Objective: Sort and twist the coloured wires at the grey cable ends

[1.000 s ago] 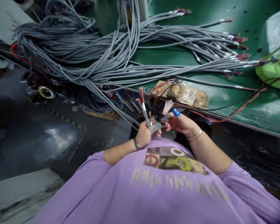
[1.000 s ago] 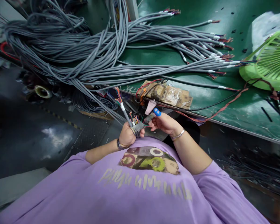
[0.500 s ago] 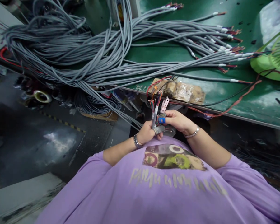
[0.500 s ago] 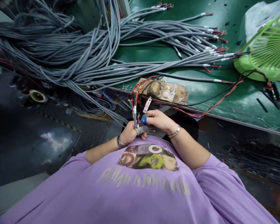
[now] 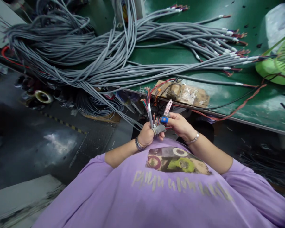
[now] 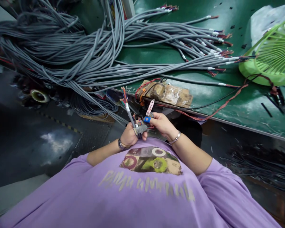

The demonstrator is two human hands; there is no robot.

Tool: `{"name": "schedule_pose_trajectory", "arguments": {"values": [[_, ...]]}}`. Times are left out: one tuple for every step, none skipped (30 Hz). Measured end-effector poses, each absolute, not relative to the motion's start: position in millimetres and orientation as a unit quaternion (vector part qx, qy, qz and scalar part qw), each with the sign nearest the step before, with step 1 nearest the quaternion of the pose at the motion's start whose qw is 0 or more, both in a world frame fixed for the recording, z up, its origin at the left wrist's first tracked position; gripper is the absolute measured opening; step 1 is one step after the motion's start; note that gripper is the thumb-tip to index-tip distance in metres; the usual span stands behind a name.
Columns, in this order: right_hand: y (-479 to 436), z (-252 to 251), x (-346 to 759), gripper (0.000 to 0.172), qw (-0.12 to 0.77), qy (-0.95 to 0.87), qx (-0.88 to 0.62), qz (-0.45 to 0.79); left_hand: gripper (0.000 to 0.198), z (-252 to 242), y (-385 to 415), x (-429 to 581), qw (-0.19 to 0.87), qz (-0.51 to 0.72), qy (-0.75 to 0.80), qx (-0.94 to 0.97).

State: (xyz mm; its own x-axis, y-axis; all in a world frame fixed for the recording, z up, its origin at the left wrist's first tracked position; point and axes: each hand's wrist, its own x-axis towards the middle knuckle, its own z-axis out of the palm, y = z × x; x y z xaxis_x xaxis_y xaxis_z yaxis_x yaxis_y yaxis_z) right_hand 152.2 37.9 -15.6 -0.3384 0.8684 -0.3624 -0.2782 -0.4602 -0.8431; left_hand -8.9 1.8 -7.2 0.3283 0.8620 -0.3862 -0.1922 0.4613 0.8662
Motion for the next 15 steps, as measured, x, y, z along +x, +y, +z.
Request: {"name": "schedule_pose_trajectory", "arguments": {"values": [[40,-17,151,0.043,0.404,-0.328,-0.44,0.732,0.041,-6,1,-9,0.73,0.368,0.444,0.368],[43,-19,151,0.045,0.426,-0.304,-0.454,0.721,0.041,-4,0,-10,0.731,0.379,0.438,0.362],[46,-20,151,0.047,0.447,-0.276,-0.462,0.714,0.041,-2,-1,-10,0.729,0.394,0.435,0.353],[49,-20,153,0.049,0.463,-0.248,-0.462,0.715,0.041,0,-1,-9,0.724,0.41,0.437,0.342],[51,-20,155,0.05,0.469,-0.224,-0.453,0.724,0.041,2,0,-9,0.717,0.426,0.443,0.328],[53,-18,156,0.052,0.467,-0.21,-0.439,0.739,0.041,5,1,-7,0.71,0.44,0.451,0.315],[55,-15,157,0.055,0.458,-0.204,-0.423,0.755,0.041,7,2,-6,0.704,0.45,0.458,0.304],[56,-12,157,0.059,0.447,-0.206,-0.407,0.769,0.041,9,4,-4,0.699,0.458,0.464,0.295],[57,-9,157,0.061,0.44,-0.213,-0.395,0.778,0.04,11,5,-3,0.695,0.464,0.467,0.291],[58,-5,155,0.061,0.439,-0.224,-0.388,0.779,0.04,12,7,-1,0.691,0.469,0.468,0.29],[58,-3,153,0.058,0.443,-0.236,-0.386,0.774,0.04,13,8,1,0.687,0.473,0.469,0.291],[59,-1,151,0.056,0.449,-0.247,-0.386,0.767,0.04,14,10,3,0.684,0.475,0.47,0.293],[59,1,149,0.053,0.456,-0.255,-0.387,0.76,0.04,14,11,4,0.682,0.475,0.472,0.295],[59,1,147,0.051,0.462,-0.259,-0.387,0.755,0.04,13,11,5,0.681,0.472,0.475,0.297],[59,1,146,0.05,0.467,-0.259,-0.385,0.752,0.041,13,12,6,0.681,0.468,0.479,0.297]]}}
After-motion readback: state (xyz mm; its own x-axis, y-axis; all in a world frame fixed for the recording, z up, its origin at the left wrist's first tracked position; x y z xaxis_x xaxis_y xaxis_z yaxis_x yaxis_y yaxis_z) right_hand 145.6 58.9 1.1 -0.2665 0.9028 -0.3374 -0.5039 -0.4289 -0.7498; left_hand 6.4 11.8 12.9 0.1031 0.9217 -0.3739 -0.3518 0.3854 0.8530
